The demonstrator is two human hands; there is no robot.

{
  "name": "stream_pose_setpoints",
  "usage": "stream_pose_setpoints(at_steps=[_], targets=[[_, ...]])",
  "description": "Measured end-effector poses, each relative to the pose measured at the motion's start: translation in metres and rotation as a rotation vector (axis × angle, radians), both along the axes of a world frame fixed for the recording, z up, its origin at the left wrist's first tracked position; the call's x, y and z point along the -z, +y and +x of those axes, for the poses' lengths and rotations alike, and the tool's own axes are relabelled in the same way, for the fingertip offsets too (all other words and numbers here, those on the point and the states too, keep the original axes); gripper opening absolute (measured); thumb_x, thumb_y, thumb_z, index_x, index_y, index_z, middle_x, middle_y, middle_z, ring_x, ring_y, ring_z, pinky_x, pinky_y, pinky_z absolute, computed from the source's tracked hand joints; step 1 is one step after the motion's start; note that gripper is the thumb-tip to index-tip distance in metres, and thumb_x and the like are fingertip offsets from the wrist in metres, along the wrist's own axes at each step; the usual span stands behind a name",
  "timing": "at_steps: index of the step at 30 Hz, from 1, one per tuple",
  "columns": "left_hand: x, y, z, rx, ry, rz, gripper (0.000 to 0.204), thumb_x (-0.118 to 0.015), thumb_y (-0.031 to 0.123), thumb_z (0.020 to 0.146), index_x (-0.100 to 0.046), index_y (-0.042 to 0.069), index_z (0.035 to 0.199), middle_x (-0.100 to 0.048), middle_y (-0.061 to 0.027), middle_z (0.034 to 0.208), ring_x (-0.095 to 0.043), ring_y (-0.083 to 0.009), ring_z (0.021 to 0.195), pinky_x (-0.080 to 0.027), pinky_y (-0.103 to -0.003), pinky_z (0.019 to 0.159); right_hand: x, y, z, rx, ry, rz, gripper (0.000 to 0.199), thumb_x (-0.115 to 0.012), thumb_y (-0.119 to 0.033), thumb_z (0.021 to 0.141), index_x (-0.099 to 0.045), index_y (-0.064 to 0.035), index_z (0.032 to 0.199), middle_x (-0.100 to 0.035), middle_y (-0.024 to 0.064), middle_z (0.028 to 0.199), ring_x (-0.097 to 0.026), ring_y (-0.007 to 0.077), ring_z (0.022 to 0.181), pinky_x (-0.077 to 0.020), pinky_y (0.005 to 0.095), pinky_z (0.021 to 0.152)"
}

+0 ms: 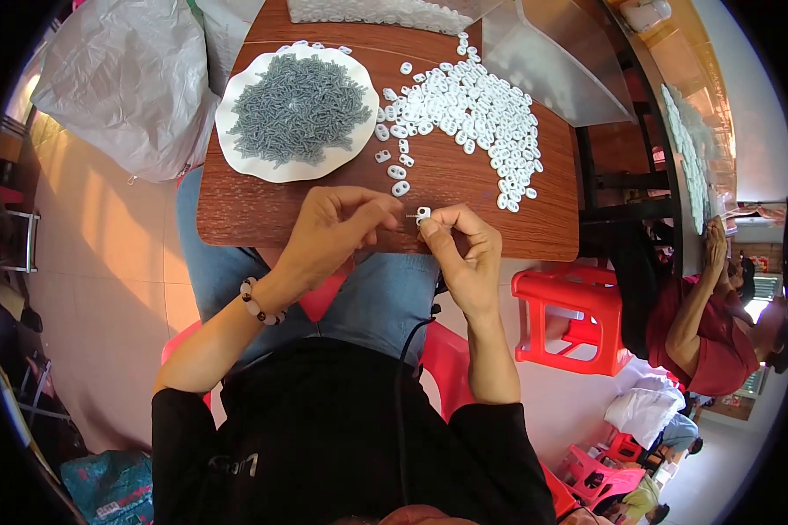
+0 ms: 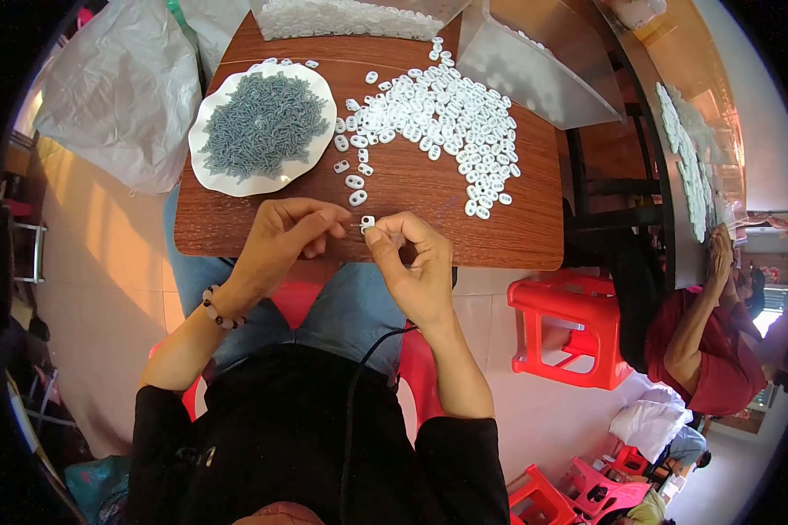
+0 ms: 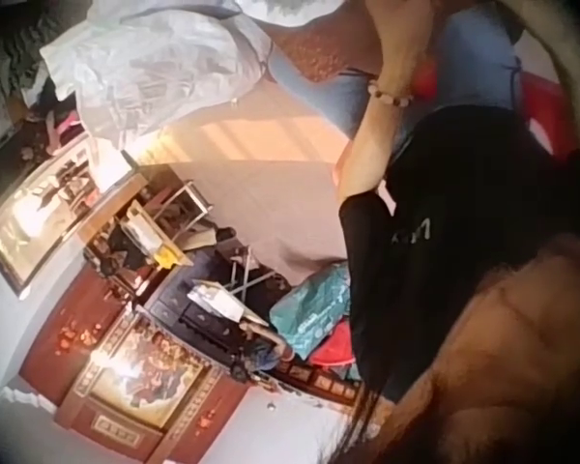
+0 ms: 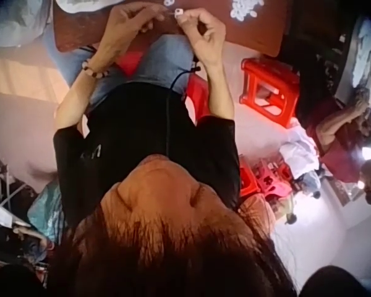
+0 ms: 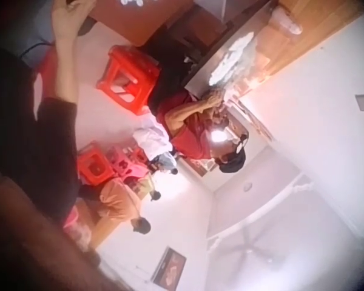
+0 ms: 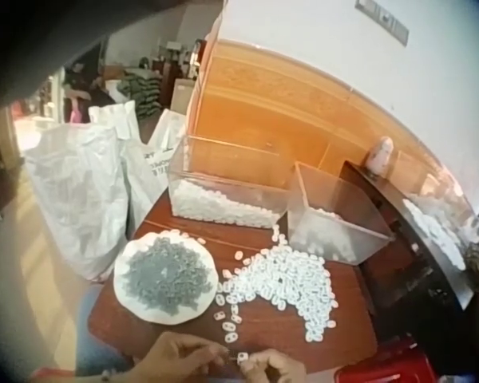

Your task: Manually assembling small grey rings into white plastic housing components at a workbench.

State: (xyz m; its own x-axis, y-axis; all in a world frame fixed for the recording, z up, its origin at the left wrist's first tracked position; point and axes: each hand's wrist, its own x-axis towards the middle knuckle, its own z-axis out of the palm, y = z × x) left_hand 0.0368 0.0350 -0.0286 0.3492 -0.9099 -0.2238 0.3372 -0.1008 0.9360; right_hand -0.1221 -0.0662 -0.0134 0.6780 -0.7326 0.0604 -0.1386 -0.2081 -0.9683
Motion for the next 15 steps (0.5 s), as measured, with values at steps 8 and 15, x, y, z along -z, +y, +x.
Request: stream_pose_setpoints(at_steps=[8,15], targets=[[-0.0059,-0.0006,0.0007,-0.002,0.035,-0.008,0.021,-0.061,0.019,0.088,-0.07,-0.001,0.092,-0.066,-0.002,0.076,-0.051,-0.0018,0.063,-0.039,-0.016,0.053,-0.0018,0.0001,0.0009,0.068,-0.048,-0.01,0.01,-0.063,-0.006,0.086,-0.062,-0.0015,0.077,-0.053,-0.0038,0.066,-0.043,0.0034,0.062,-0.0359,0.0208,0.057],[-0.0089,0.0006,-0.0019,0.06,-0.071,0.011,0.021,-0.066,0.018,0.088,-0.071,0.0,0.095,-0.067,-0.0009,0.08,-0.054,-0.0035,0.07,-0.043,-0.018,0.063,-0.0004,0.0016,0.0026,0.043,-0.038,-0.05,0.01,-0.063,-0.005,0.086,-0.062,-0.0011,0.077,-0.054,-0.0033,0.066,-0.044,0.0038,0.061,-0.0365,0.0211,0.057]])
